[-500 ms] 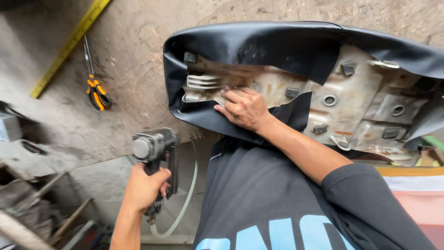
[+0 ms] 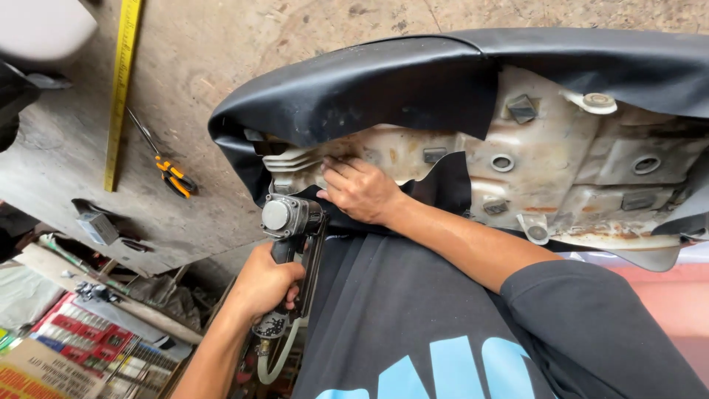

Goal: Stretching and securing vinyl material onto a seat frame using a pneumatic stapler.

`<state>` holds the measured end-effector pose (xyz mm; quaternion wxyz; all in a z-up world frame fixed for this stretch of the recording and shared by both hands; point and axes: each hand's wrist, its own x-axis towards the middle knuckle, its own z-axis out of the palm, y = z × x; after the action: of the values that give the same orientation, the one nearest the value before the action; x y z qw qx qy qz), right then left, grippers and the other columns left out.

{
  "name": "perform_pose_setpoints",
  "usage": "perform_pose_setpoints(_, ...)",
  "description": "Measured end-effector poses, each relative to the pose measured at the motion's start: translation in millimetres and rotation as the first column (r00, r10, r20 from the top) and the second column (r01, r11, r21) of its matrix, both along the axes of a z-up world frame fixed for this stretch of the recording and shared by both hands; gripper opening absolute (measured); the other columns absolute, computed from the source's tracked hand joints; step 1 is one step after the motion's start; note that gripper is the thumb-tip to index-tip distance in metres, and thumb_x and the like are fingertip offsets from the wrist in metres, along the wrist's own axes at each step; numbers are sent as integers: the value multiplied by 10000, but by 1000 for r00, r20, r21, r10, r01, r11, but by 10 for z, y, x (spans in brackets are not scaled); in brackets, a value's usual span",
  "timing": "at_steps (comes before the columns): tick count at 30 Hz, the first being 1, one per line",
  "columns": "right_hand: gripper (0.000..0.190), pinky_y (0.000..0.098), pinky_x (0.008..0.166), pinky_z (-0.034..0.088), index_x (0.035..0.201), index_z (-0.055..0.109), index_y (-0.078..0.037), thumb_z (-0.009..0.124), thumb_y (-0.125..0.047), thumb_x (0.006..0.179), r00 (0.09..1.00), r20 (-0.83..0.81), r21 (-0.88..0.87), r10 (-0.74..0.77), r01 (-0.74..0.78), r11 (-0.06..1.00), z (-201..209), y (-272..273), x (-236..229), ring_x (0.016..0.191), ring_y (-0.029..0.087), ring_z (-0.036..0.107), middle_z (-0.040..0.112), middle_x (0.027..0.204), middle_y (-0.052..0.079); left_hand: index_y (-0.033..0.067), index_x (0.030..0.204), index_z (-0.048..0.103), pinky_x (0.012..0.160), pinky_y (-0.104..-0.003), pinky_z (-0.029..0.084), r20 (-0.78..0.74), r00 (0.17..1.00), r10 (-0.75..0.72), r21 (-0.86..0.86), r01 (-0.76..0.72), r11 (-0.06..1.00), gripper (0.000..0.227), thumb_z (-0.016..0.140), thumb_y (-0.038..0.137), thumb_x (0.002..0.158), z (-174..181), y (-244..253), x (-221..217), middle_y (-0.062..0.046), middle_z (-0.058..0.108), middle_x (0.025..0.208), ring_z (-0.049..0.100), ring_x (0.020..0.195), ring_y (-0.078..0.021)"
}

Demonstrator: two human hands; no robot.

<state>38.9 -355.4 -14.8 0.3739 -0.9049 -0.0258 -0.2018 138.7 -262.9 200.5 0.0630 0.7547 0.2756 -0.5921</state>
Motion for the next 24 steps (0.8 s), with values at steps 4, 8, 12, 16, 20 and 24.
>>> perform_pose_setpoints(4,406,353,851,555,765,684,-100,511,-266,1093,1000,-11,5,-12,12,1000,16,-47,37,974,237,750,735,980,87,-19,603,609,409,-349,484,-25,1000,-11,51,12,999,194,693,53,763,-87,-72,13,-141,513,383,578,327,-258)
perform_pose_setpoints(8,372,350,832,547,783,672,-117,500,-236,1090,999,-38,15,-33,34,999,-11,-66,9,925,229,732,706,932,76,-27,648,629,379,-369,472,-26,1000,0,67,2,998,142,677,28,770,-143,-275,39,-156,502,383,561,312,-274)
perform_pose_setpoints(12,380,352,834,545,789,672,-105,470,-211,1093,998,-22,39,-55,55,998,7,-78,19,898,236,721,688,904,81,-43,626,608,396,-359,480,-30,1000,3,64,-1,998,162,658,6,772,-126,-430,86,-159,500,391,538,318,-262)
perform_pose_setpoints(16,369,356,849,546,792,673,-99,476,-201,1087,997,-18,46,-75,76,996,-38,-41,2,903,240,719,687,904,83,-44,574,606,374,-373,472,-38,999,12,64,-9,998,184,652,7,745,-44,-619,145,-175,510,379,553,309,-282)
perform_pose_setpoints(20,354,358,836,543,787,657,-100,481,-187,1082,999,-3,39,-42,42,998,14,-64,-4,876,248,704,668,895,95,-44,545,597,376,-363,471,-49,998,31,65,-27,998,209,657,12,737,-40,-620,46,-176,514,378,560,311,-275)
perform_pose_setpoints(24,356,359,829,541,789,659,-104,477,-185,1084,999,-3,35,-43,43,998,-26,-43,-5,869,245,699,673,903,96,-34,540,603,374,-363,470,-34,999,39,68,-36,997,214,649,15,743,-93,-525,-21,-166,512,378,560,309,-271)
